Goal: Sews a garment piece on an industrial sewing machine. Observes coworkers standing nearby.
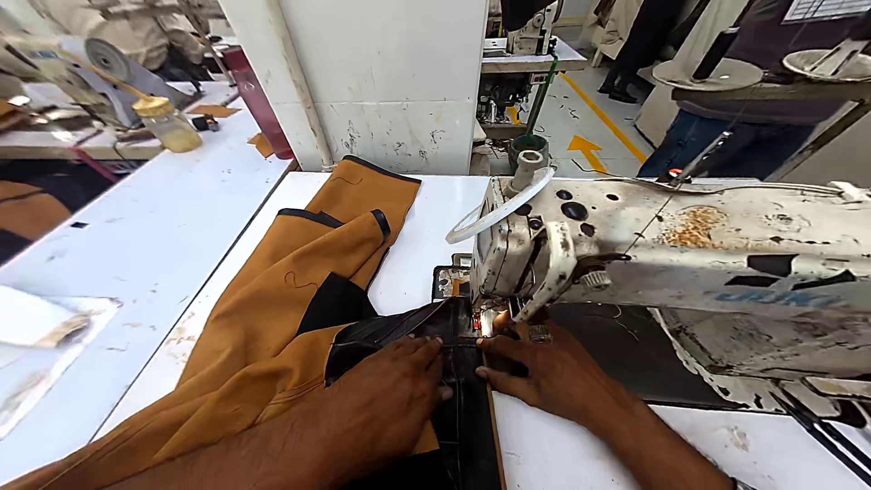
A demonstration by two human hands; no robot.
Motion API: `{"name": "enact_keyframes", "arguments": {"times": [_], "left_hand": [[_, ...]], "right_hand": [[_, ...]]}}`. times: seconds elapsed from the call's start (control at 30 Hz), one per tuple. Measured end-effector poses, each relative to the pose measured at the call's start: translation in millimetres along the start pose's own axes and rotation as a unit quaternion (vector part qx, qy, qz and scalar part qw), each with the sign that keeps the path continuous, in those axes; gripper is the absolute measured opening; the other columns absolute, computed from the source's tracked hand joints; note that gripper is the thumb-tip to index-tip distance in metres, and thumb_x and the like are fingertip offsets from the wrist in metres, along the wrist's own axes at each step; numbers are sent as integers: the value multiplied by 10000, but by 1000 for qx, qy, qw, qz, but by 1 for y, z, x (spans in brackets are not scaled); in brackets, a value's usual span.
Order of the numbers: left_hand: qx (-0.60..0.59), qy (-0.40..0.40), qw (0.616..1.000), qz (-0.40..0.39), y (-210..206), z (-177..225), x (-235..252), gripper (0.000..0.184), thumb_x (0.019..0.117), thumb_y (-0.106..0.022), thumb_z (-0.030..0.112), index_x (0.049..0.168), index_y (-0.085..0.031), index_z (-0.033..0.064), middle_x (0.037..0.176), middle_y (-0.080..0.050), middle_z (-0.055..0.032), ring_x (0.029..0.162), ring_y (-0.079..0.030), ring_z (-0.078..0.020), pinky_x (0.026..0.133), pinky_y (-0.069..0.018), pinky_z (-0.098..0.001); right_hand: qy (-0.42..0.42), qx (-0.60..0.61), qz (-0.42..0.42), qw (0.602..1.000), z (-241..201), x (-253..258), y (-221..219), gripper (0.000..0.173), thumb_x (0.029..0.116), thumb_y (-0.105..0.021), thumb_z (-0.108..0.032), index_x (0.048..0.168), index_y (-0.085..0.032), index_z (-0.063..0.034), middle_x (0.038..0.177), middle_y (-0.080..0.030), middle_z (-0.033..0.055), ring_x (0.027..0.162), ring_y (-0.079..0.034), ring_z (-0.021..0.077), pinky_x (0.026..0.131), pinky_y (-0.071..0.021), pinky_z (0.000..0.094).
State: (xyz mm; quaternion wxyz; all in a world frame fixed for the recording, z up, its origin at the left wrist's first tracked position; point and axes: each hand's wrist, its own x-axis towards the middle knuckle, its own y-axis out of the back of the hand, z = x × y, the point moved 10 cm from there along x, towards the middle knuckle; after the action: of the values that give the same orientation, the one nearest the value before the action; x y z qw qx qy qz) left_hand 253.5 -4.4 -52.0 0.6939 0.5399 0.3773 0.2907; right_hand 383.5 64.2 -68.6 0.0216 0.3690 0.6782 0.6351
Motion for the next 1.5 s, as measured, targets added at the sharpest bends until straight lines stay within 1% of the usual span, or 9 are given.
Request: {"name": "enact_keyframes", "arguments": {"times": [0.07,0.1,0.17,0.3,0.6,0.9,1.07,1.2,1.5], "left_hand": [[13,3,997,80,14,0,4,521,1113,-306,380,1191,-656,2,1293,-651,-162,1253,-622,-274,1048,-512,-393],[15,-13,992,124,18,-1,5,505,1099,-353,401,1229,-665,26,1287,-658,-134,1246,-626,-245,1043,-518,-366],[-6,-64,987,148,10,-2,8,564,1099,-349,456,1398,-589,42,1452,-578,-122,1394,-518,-214,1160,-418,-345],[-34,-115,984,130,-13,-7,17,580,1119,-275,429,1500,-494,50,1571,-476,-110,1494,-396,-201,1254,-281,-376],[-39,-120,984,123,-17,-6,22,567,1120,-235,412,1533,-460,95,1593,-453,-70,1501,-379,-204,1238,-298,-375],[-41,-113,985,121,-17,-12,27,561,1116,-228,396,1534,-461,102,1599,-447,-51,1505,-372,-187,1246,-290,-391],[-32,-120,984,127,-16,-16,31,556,1114,-231,400,1528,-472,117,1583,-468,-33,1494,-385,-171,1247,-288,-394],[-17,-119,985,128,-16,-18,33,557,1113,-220,397,1534,-467,129,1582,-470,-20,1492,-386,-170,1245,-286,-401],[1,-127,982,139,-14,-22,36,546,1110,-226,394,1526,-483,151,1571,-482,0,1484,-394,-161,1233,-306,-412]], "right_hand": [[-3,-3,0,1000,0,0,0,477,962,-510,-674,1102,-776,-303,1116,-711,16,1025,-669,149,795,-564,348],[-4,-4,0,1000,1,-1,0,482,960,-508,-682,1102,-775,-306,1107,-705,16,1014,-665,144,783,-558,340],[-5,-7,0,1000,1,-2,0,478,961,-508,-681,1103,-777,-312,1094,-713,19,1001,-668,143,774,-556,333],[-10,-6,-4,1000,3,-2,-1,491,966,-490,-692,1129,-770,-323,1063,-714,13,985,-667,144,769,-553,331],[-14,21,3,1000,4,-4,0,466,961,-538,-666,1127,-768,-296,1030,-712,-6,968,-655,117,792,-543,307],[-37,25,14,999,13,-4,0,451,942,-556,-686,1161,-754,-345,1096,-705,-39,1074,-627,101,916,-506,340],[-45,6,39,998,16,-6,3,442,946,-575,-660,1163,-763,-324,1079,-716,-29,1053,-643,117,894,-517,349],[-58,-8,40,998,17,-6,3,459,945,-569,-664,1167,-772,-317,1004,-706,-11,1011,-645,135,873,-522,352],[-79,-26,9,996,20,-6,-2,515,969,-511,-672,1173,-777,-281,1060,-720,-10,1093,-648,155,946,-529,377]]}}
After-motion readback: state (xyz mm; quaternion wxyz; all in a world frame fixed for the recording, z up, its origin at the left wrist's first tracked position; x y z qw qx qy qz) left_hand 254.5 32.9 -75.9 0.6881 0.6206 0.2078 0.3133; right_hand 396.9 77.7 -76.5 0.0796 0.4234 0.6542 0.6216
